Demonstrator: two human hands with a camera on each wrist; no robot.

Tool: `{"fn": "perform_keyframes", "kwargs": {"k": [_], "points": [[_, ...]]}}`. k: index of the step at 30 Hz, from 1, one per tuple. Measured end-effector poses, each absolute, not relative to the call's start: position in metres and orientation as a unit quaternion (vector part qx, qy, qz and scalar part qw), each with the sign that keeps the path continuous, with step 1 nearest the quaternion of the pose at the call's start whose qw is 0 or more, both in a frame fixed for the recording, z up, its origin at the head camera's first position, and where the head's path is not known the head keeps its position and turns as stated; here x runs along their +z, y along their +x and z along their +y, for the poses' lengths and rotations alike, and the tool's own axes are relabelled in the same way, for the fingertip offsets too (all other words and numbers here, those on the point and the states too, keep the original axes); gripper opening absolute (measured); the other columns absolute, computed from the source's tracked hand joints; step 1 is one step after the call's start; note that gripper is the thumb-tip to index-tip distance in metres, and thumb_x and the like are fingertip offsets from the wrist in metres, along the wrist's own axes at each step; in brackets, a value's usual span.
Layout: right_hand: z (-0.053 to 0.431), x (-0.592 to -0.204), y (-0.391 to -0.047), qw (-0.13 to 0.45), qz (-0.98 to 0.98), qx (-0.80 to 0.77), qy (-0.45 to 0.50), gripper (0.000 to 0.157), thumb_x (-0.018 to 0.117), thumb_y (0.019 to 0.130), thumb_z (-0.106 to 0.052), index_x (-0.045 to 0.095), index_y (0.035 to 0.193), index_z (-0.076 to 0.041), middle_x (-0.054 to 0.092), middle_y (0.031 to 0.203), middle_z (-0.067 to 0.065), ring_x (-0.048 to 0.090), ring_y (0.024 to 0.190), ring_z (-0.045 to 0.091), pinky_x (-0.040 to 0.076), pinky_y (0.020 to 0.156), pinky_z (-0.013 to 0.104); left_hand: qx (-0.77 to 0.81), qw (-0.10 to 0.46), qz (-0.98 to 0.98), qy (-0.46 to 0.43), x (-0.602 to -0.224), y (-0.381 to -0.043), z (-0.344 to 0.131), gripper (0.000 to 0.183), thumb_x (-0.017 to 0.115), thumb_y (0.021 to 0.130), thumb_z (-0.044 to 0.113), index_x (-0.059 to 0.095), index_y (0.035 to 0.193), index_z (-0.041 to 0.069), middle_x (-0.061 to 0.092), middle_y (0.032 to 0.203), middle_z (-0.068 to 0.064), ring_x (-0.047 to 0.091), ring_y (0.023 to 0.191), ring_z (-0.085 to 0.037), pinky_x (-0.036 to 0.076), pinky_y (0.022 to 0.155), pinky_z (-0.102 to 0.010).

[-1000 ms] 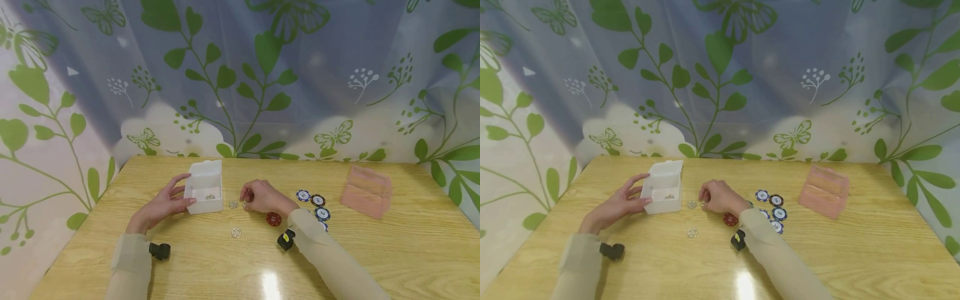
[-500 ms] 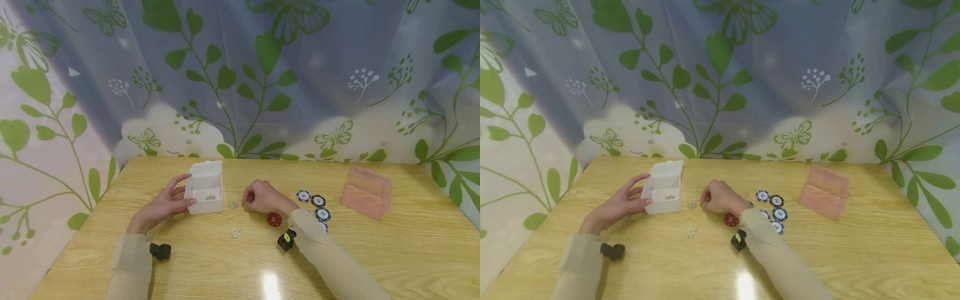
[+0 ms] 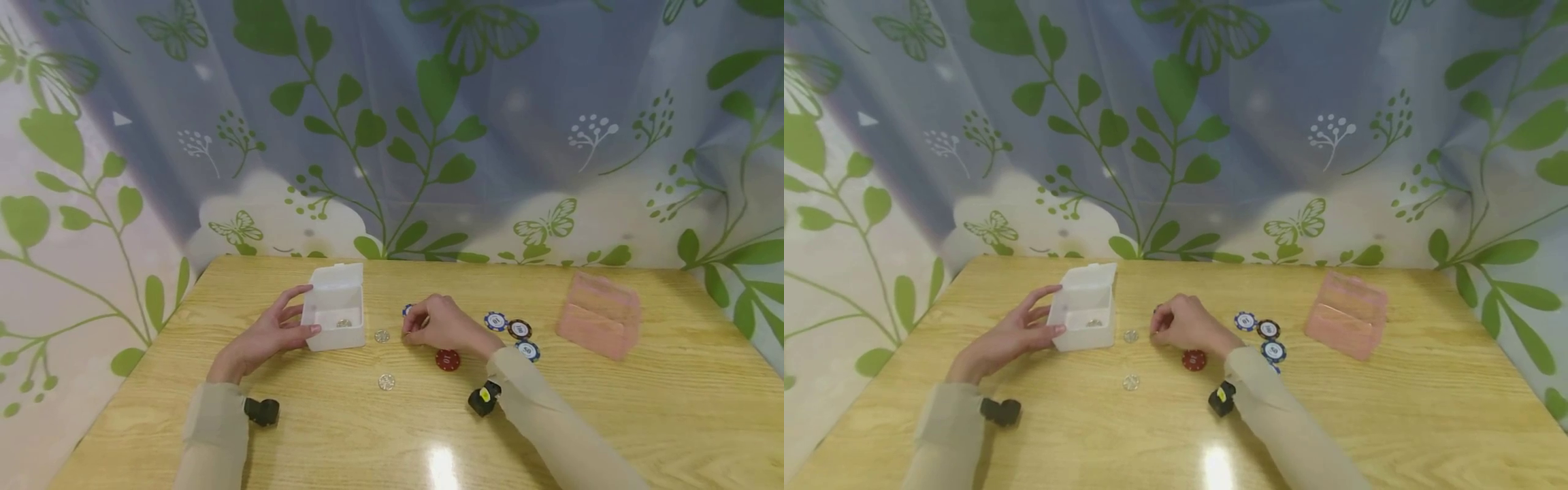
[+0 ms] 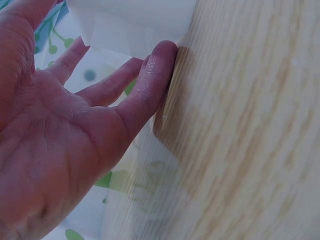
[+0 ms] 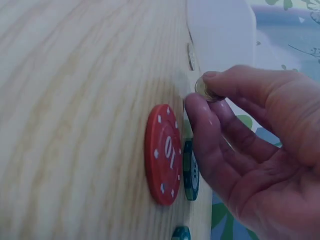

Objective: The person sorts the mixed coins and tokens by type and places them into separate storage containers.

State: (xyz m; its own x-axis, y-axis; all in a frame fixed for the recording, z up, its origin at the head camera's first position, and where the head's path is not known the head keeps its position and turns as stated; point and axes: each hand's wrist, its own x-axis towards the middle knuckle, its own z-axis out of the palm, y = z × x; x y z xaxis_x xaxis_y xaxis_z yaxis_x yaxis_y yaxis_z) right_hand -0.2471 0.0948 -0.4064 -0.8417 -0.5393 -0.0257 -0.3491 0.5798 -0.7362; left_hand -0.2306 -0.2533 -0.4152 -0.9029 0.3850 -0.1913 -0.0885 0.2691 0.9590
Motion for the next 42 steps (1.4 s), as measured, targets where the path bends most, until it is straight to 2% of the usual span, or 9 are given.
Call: {"fn": "perform_keyframes", "kwargs": {"k": [5, 9, 21, 29, 42], "points": [[0.1004, -0.4068, -0.2452, 0.132, 0.866, -0.415, -0.247, 0.004, 0.077, 0.087, -0.012, 0.077, 0.091, -0.01, 0.075, 0.088, -0.004, 0.068, 0.081, 0.009, 0.055, 0.073, 0.027, 0.598, 0.196, 0.771, 0.096, -0.4148, -0.2302, -0.2533, 0.082, 0.071, 0.098, 0.022, 0.018, 0.161, 0.03, 0.031, 0.162, -0.019, 0.055, 0.13, -0.029, 0.056, 0.099, -0.037], [0.1028, -0.4096, -0.2452, 0.127, 0.858, -0.432, -0.246, 0.004, 0.078, 0.088, -0.015, 0.076, 0.09, -0.012, 0.076, 0.092, -0.003, 0.07, 0.086, 0.01, 0.057, 0.078, 0.027, 0.597, 0.197, 0.772, 0.094, -0.4145, -0.23, -0.2532, 0.083, 0.071, 0.098, 0.022, 0.018, 0.161, 0.03, 0.032, 0.162, -0.019, 0.055, 0.129, -0.029, 0.056, 0.099, -0.038], [0.1045, -0.4148, -0.2452, 0.097, 0.842, -0.475, -0.238, 0.007, 0.076, 0.092, -0.016, 0.075, 0.099, -0.014, 0.071, 0.089, 0.002, 0.064, 0.077, 0.014, 0.053, 0.067, 0.028, 0.595, 0.198, 0.773, 0.098, -0.4148, -0.2306, -0.2534, 0.082, 0.071, 0.098, 0.023, 0.017, 0.161, 0.03, 0.031, 0.163, -0.018, 0.057, 0.127, -0.028, 0.055, 0.099, -0.038], [0.1024, -0.4136, -0.2421, 0.094, 0.827, -0.516, -0.201, 0.01, 0.075, 0.094, -0.02, 0.073, 0.101, -0.013, 0.072, 0.088, 0.003, 0.065, 0.08, 0.02, 0.051, 0.07, 0.03, 0.594, 0.2, 0.773, 0.094, -0.4143, -0.2304, -0.2527, 0.083, 0.071, 0.098, 0.024, 0.017, 0.161, 0.031, 0.032, 0.162, -0.018, 0.056, 0.128, -0.029, 0.055, 0.1, -0.038], [0.0982, -0.413, -0.2419, 0.109, 0.808, -0.556, -0.165, 0.015, 0.075, 0.092, -0.018, 0.071, 0.102, -0.007, 0.07, 0.09, 0.005, 0.065, 0.085, 0.025, 0.05, 0.073, 0.029, 0.598, 0.2, 0.772, 0.088, -0.4115, -0.2287, -0.2507, 0.084, 0.072, 0.097, 0.024, 0.018, 0.161, 0.03, 0.03, 0.163, -0.017, 0.055, 0.128, -0.03, 0.056, 0.099, -0.038]]}}
